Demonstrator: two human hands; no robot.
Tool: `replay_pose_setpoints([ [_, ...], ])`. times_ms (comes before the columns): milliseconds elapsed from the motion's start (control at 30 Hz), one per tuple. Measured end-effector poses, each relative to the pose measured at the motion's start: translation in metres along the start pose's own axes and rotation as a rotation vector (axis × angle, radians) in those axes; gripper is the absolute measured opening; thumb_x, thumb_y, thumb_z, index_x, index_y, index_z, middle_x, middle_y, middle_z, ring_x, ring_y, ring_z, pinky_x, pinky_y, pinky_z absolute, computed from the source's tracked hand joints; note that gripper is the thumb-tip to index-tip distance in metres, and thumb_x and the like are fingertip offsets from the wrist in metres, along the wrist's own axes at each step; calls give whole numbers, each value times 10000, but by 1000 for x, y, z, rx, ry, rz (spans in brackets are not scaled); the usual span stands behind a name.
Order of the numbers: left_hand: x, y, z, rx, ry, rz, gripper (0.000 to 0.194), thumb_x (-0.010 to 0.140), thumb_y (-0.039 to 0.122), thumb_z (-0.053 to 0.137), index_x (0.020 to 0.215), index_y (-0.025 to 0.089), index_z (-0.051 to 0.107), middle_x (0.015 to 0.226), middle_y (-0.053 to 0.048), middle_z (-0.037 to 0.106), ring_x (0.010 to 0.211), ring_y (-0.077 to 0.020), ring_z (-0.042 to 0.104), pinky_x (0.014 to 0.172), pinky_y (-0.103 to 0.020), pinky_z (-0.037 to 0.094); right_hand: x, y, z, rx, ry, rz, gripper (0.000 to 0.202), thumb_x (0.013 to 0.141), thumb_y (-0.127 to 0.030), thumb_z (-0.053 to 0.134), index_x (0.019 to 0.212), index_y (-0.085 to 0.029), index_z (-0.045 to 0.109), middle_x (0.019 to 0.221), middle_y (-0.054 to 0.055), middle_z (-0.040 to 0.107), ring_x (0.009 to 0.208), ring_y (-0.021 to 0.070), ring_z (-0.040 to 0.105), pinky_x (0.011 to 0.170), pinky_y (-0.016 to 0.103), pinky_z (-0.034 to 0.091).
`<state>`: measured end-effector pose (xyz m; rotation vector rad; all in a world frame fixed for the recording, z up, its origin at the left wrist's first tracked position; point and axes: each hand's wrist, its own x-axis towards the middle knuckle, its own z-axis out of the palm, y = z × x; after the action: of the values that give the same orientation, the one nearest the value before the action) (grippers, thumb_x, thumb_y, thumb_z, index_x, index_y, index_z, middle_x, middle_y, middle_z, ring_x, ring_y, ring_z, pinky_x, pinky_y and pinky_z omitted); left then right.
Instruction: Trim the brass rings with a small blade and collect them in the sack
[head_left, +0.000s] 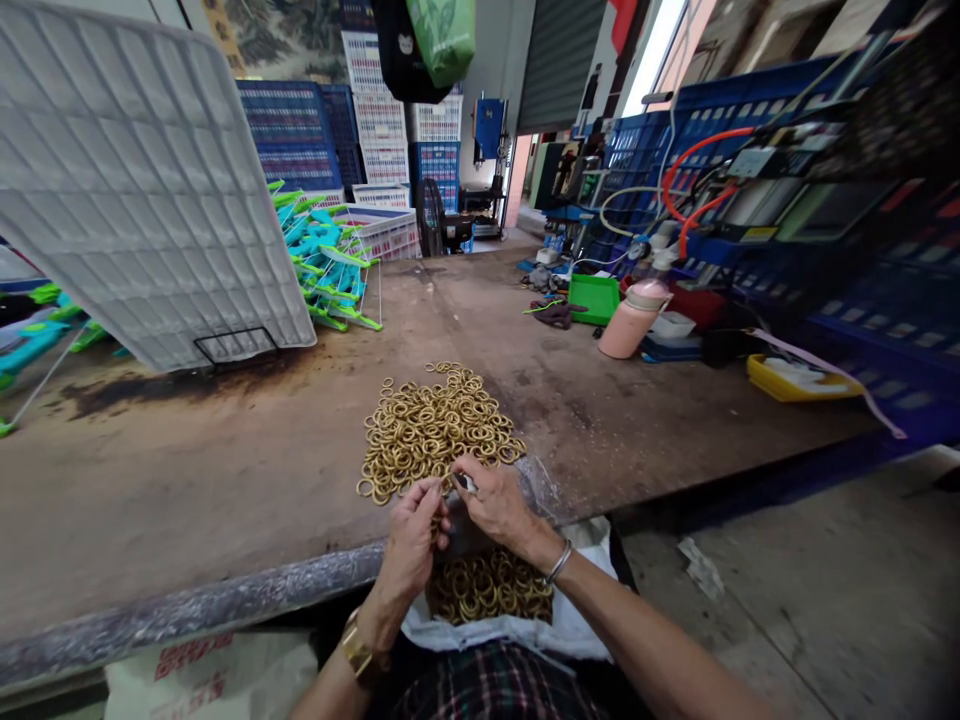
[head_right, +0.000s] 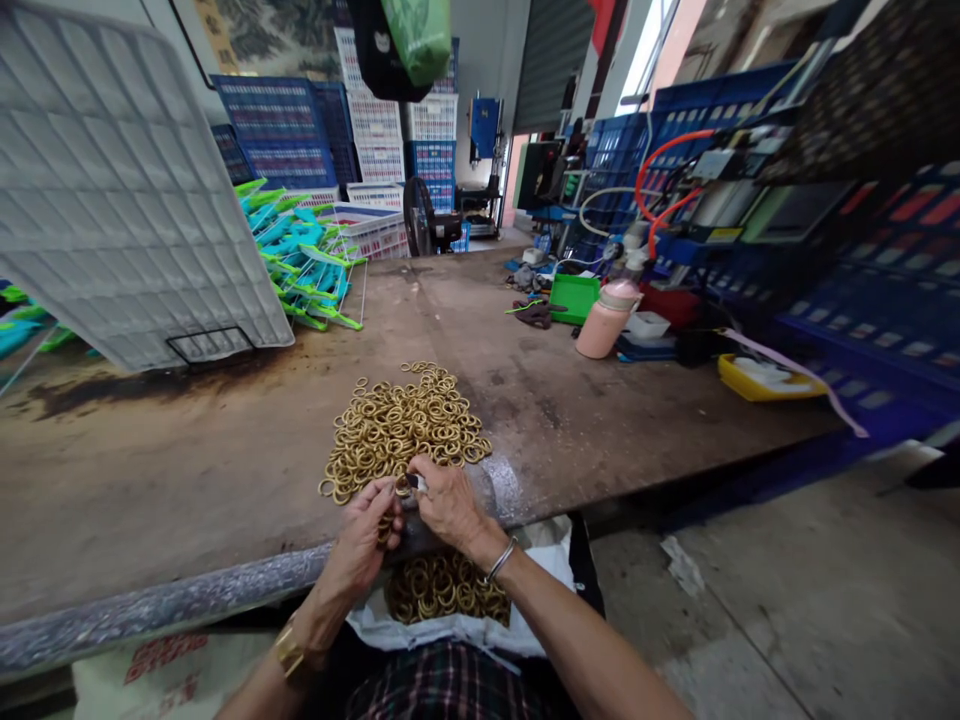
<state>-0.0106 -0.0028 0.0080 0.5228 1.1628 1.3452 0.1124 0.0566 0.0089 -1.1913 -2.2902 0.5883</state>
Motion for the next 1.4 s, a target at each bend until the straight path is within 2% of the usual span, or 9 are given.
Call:
replay_pose_setpoints([
  [167, -1, -2, -3, 140, 9, 70, 335, 697, 477, 620, 741, 158, 524, 549, 60, 485, 401, -36, 410, 361, -135, 295, -1, -11, -2, 238, -21, 97, 193, 883, -292, 385, 839, -200, 550, 757, -10, 608, 686, 103, 542, 648, 181, 382],
  [333, -4, -2, -5, 219, -47, 53, 323, 727, 466, 587, 812, 158, 542, 585, 49, 497, 421, -43, 424, 361, -133, 300, 2, -13, -2, 311, -28, 194, 195, 854, -299, 413, 768, -185, 546, 705, -22, 577, 641, 98, 501, 605, 184, 371],
  [533, -6, -2, -4, 163, -103, -9, 286, 745, 441, 572, 751, 166, 494, 589, 53, 487, 422, -38, 411, 360, -131, 280, -1, -17, -4, 329, -29, 165, 187, 827, -290, 426, 698, -183, 508, 607, -50, 472, 572, 89, 426, 549, 183, 331],
  [867, -11, 0, -2, 101, -120, 6, 305, 723, 452, 603, 723, 174, 477, 575, 60, 481, 421, -41, 415, 365, -141, 270, 1, -18, -4, 384, -50, 173, 186, 848, -262, 400, 750, -186, 539, 650, -39, 540, 611, 87, 478, 580, 169, 356],
  [933, -11, 1, -2, 98, -123, 13, 311, 718, 457, 607, 721, 174, 479, 570, 60, 480, 418, -41, 414, 365, -143, 269, 1, -17, -5, 347, -49, 183, 202, 864, -254, 377, 755, -185, 533, 670, -27, 559, 624, 92, 497, 596, 174, 361],
  [1033, -11, 1, -2, 113, -116, 26, 326, 708, 472, 613, 715, 174, 479, 570, 58, 481, 414, -42, 412, 359, -143, 268, -3, -16, -6, 158, -68, 189, 187, 862, -222, 376, 780, -189, 541, 701, -4, 586, 639, 106, 508, 606, 188, 343],
  [1200, -10, 0, -5, 160, -114, 58, 328, 735, 487, 576, 728, 173, 480, 586, 54, 478, 427, -44, 418, 365, -143, 290, -12, -17, -7, -139, -190, 85, 171, 776, -135, 434, 873, -181, 566, 754, 34, 631, 658, 129, 527, 587, 221, 273],
  [1400, -11, -4, -7, 208, -118, 79, 323, 757, 491, 547, 718, 181, 465, 582, 55, 469, 437, -51, 424, 371, -142, 308, -13, -23, -8, -228, -234, 67, 184, 789, -151, 412, 891, -165, 564, 767, 53, 645, 652, 138, 544, 567, 246, 240],
])
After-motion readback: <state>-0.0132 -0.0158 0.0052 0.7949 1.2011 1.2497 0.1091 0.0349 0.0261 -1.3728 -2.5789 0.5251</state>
